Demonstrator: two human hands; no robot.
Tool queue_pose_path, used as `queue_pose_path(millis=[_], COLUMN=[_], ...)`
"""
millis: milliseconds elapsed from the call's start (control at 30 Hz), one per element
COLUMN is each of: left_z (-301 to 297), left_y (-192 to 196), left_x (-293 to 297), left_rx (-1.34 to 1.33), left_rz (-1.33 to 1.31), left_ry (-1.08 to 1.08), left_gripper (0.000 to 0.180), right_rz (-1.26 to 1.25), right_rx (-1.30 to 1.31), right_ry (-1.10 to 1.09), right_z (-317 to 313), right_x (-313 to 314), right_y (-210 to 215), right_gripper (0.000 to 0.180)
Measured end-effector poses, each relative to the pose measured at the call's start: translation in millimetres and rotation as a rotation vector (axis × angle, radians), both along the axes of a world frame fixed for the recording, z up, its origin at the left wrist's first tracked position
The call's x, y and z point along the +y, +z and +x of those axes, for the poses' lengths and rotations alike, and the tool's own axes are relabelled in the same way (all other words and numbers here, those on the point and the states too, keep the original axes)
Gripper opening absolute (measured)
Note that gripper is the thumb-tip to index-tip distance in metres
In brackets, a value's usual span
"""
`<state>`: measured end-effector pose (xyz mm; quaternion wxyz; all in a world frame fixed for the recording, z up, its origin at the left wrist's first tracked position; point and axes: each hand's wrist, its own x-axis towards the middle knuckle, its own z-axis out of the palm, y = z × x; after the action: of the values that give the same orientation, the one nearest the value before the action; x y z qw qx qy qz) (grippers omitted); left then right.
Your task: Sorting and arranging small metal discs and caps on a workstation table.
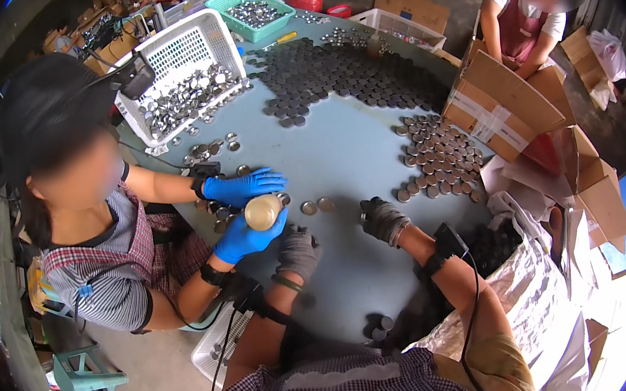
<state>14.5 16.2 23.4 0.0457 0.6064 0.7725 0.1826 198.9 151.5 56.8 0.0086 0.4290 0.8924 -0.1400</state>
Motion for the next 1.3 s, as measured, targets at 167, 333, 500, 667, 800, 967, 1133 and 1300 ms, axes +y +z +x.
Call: queue_pose_path(millis=[167,333,500,667,800,967,1133,1300], left_z=[12,-1,10,7,-3,-10,-14,-16], left_y=[-27,-18,-41,8,19,-3,-17,-22], left_x=[-31,-46,-43,-66,-93,-113,-112,-115], left_rx=[-0.557,-0.037,-0.835,-0.597,-0.520,-0.476,-0.467,-0.408], left_rz=[0.255,0.269,0.233,0.435,0.459,0.591,0.618,0.677], left_ry=[0.037,-0.048,-0.094,0.053,0.043,0.082,0.077,0.047], left_gripper=[0.020,0.026,0.044,0.032,0.030,0.022,0.016,0.014], right_rz=[0.001,0.067,-0.052,0.067,0.565,0.594,0.050,-0.059], right_rx=[0.046,0.145,0.081,0.138,0.567,0.012,0.320,0.316], right_ry=[0.053,0.205,0.252,0.617,0.719,0.122,0.572,0.779], right_z=[16,34,-1,-27,-32,1,-29,-68], right_x=[-16,-33,-58,-81,-81,-31,-86,-154], right_y=[-6,12,14,7,26,-18,-29,-27], right_gripper=[0.022,0.023,0.036,0.044,0.023,0.039,0.046,0.037])
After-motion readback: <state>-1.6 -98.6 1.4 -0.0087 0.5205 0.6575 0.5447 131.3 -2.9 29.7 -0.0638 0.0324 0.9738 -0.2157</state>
